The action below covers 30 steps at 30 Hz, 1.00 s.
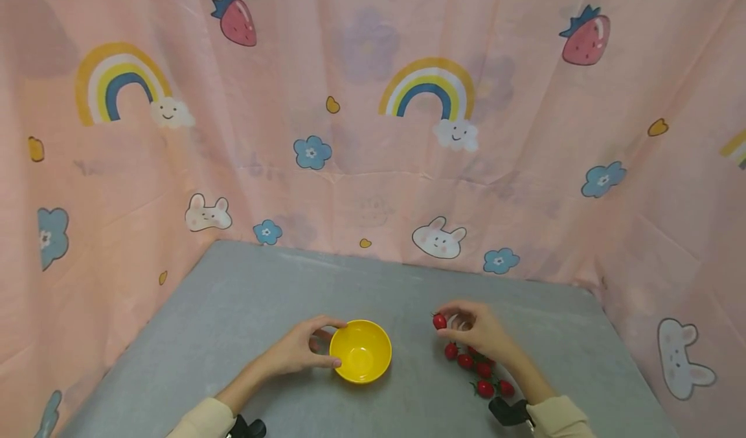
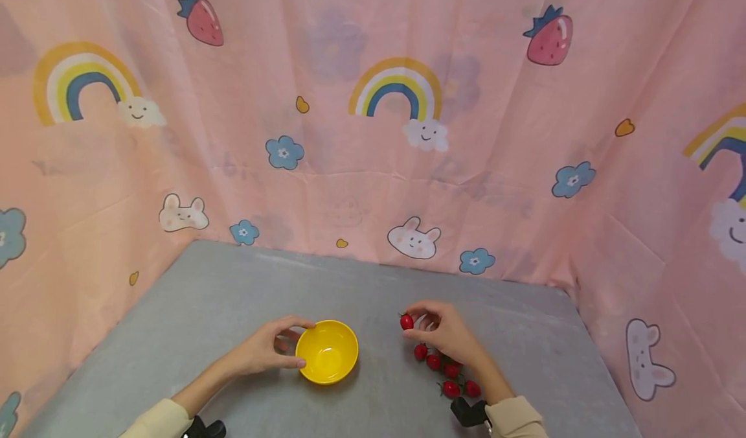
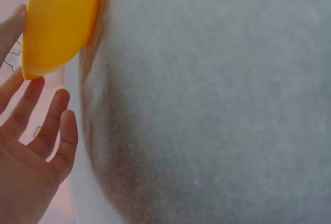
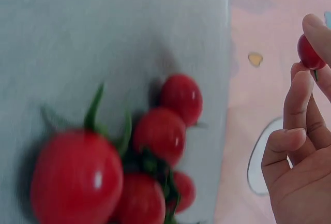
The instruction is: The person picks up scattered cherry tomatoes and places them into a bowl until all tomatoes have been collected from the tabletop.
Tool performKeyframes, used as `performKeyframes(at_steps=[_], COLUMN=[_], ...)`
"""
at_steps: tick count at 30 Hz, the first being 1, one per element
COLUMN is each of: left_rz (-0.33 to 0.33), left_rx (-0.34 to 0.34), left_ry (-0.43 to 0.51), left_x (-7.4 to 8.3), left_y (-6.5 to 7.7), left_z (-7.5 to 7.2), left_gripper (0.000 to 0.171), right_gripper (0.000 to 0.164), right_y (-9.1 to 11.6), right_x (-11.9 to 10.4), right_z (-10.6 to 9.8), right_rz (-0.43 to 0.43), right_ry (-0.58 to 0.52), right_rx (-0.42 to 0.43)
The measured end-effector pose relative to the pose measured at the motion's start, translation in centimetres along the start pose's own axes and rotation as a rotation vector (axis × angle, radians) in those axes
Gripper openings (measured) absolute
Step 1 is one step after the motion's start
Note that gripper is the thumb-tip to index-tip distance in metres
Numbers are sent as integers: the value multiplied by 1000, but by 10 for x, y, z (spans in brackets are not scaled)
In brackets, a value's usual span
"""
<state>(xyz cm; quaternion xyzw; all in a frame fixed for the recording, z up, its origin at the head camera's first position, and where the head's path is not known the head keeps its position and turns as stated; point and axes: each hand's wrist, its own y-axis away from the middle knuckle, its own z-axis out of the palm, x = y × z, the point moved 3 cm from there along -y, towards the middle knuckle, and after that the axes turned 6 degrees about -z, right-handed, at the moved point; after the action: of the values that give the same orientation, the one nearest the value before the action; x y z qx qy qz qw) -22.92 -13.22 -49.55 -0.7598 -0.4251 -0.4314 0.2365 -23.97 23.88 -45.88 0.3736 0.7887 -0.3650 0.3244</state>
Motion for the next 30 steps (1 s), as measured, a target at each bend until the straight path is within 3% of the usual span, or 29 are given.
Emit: performKeyframes(at_steps=[5,13,30], left_rz=[-2,-7,-8], left_rx=[2,-3,-8], left_ry=[-1,16,15], left_x=[0,0,-1], left_y=[1,2,0], left_z=[-1,0,0], left_gripper=[57,57,57], right_gripper=[28,27,28], right_y=[-8,-20,-34], right_x=[-5,-12,-24], right_z=[16,36,70], right_rz=[29,-9,0], right_ry=[21,-1,-47], right_rx=[-20,-44,-172])
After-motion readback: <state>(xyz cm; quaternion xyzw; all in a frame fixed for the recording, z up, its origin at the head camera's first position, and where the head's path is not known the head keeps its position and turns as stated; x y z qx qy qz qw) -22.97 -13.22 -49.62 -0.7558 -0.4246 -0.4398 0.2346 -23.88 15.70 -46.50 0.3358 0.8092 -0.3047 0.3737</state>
